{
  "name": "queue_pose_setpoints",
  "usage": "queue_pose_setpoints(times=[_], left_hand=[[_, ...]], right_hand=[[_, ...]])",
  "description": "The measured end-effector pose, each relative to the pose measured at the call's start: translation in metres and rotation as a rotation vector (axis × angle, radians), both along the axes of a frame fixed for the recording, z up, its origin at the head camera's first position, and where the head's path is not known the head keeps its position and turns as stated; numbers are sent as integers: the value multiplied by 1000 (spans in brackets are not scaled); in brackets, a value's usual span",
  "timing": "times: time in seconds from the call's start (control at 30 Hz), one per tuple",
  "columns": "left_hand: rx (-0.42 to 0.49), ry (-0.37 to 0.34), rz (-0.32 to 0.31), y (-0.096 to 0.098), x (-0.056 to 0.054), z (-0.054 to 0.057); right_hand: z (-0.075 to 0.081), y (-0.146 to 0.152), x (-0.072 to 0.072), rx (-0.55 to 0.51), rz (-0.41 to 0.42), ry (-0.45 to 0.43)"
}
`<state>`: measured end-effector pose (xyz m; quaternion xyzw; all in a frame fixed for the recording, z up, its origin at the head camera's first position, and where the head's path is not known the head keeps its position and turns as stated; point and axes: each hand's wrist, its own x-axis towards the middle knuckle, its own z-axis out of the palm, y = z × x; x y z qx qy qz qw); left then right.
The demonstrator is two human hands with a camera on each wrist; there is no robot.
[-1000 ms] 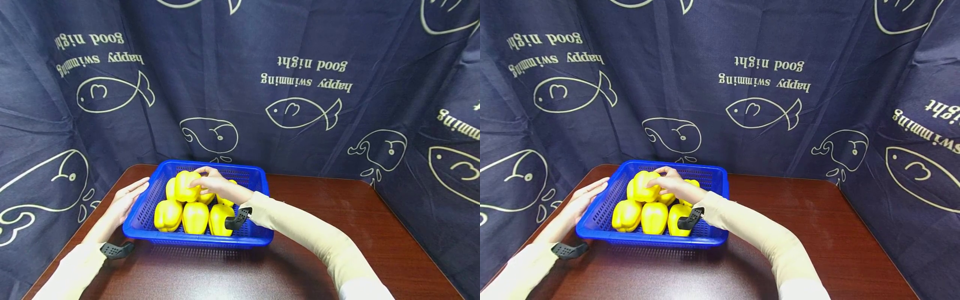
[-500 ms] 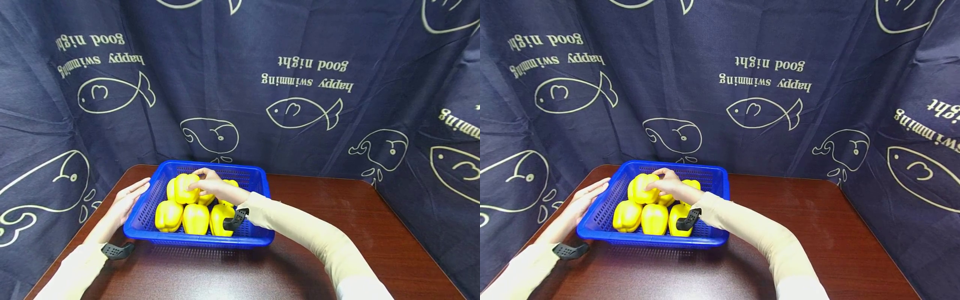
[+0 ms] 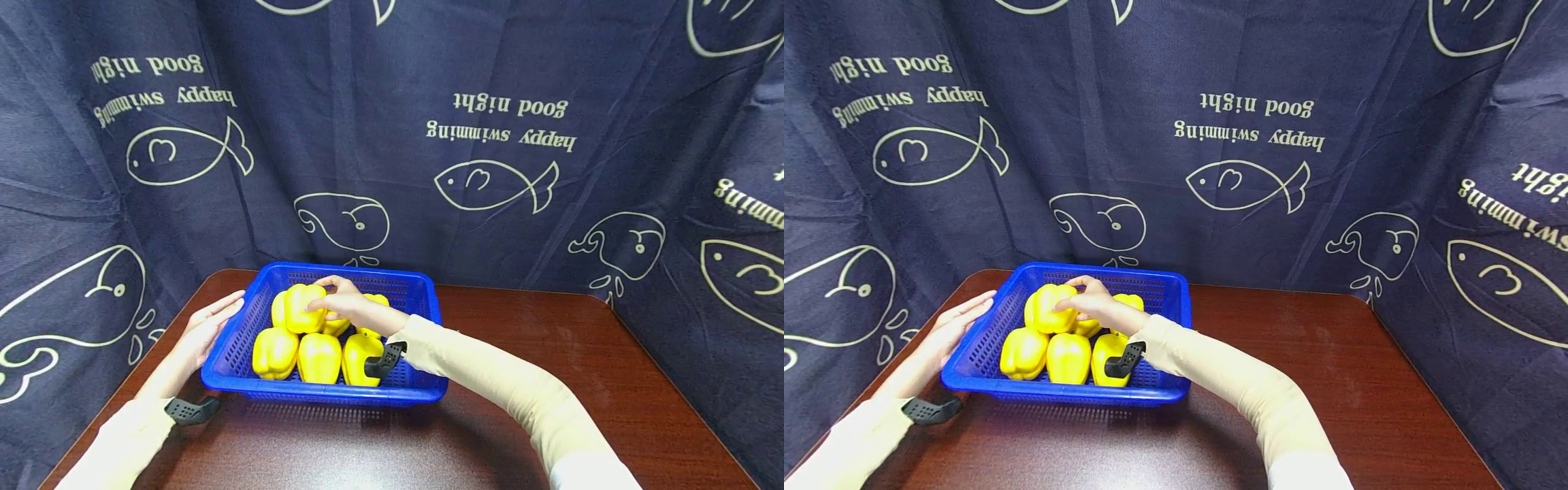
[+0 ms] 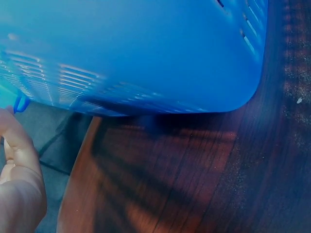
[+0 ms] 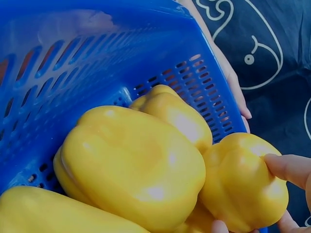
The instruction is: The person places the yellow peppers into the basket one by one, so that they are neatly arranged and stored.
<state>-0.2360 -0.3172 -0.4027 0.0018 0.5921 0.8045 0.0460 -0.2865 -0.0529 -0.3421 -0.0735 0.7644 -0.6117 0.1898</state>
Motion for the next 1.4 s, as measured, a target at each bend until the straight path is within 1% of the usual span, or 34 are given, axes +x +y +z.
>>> queue_pose_setpoints(times=[0.23,0.47,0.6,0.8,0.97,1.1,1.27,1.4], left_hand=[[-13,0,7,0,1,1],[-14,-1,3,0,1,1],[-19,8,3,0,1,0],[-14,11,7,1,2,0],[-7,23,-6,1,1,0],[-27,7,5,0,1,0],[-33,-22,17,0,0,1],[-21,-14,9,0,1,1]], right_hand=[[1,3,-1,26,1,2],[3,5,3,47,6,3],[4,6,4,33,4,6],[5,9,2,42,19,19],[8,13,0,4,37,14],[11,17,-1,-5,46,15],[16,23,1,1,49,41],[20,31,2,-15,70,78]])
